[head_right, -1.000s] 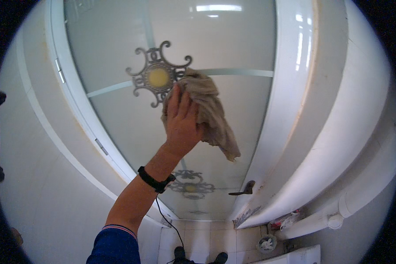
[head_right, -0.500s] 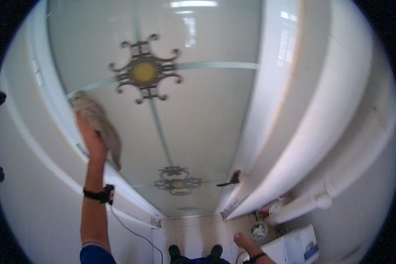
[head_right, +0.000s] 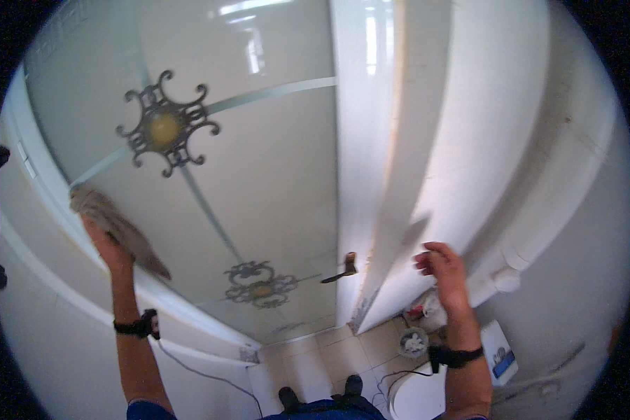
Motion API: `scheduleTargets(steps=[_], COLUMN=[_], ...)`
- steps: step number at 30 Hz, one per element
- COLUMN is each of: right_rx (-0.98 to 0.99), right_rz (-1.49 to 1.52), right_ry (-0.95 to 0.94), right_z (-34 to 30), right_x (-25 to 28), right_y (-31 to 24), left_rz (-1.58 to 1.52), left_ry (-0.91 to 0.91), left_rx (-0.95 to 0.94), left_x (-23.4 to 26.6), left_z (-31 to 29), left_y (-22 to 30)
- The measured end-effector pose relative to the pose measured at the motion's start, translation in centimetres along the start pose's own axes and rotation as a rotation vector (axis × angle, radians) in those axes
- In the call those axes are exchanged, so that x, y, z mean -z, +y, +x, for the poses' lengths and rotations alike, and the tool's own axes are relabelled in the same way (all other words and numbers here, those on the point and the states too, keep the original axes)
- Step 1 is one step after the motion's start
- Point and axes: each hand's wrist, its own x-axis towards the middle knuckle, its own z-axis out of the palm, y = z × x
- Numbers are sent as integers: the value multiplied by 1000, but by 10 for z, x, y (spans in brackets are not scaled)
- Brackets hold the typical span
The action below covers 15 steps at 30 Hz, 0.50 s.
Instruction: The person wipes the upper wall and door frame with a cloth, then cleans the glass door surface. The person uses a cloth to wipe the wall and door frame, then cleans the glass door surface.
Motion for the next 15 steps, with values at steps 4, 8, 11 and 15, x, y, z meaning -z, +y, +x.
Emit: scheduleTargets(steps=[4,8,11,15], right_rx=[-6,-49,-71,-115], right_rz=[80,54,118,149], right_ry=[-85,-256,-303,-384], right_z=[14,39,59,61], right_x=[-9,-31,-58,-87], right_y=[-27,-15,4,40], left_rz=[464,-429,-866,-175], left_ry=[38,115,235,82], left_rx=[-179,298,673,194], left_x=[-11,-32,-32,-29], left_z=[-12,-20,-25,-32], left_y=[12,26,33,39])
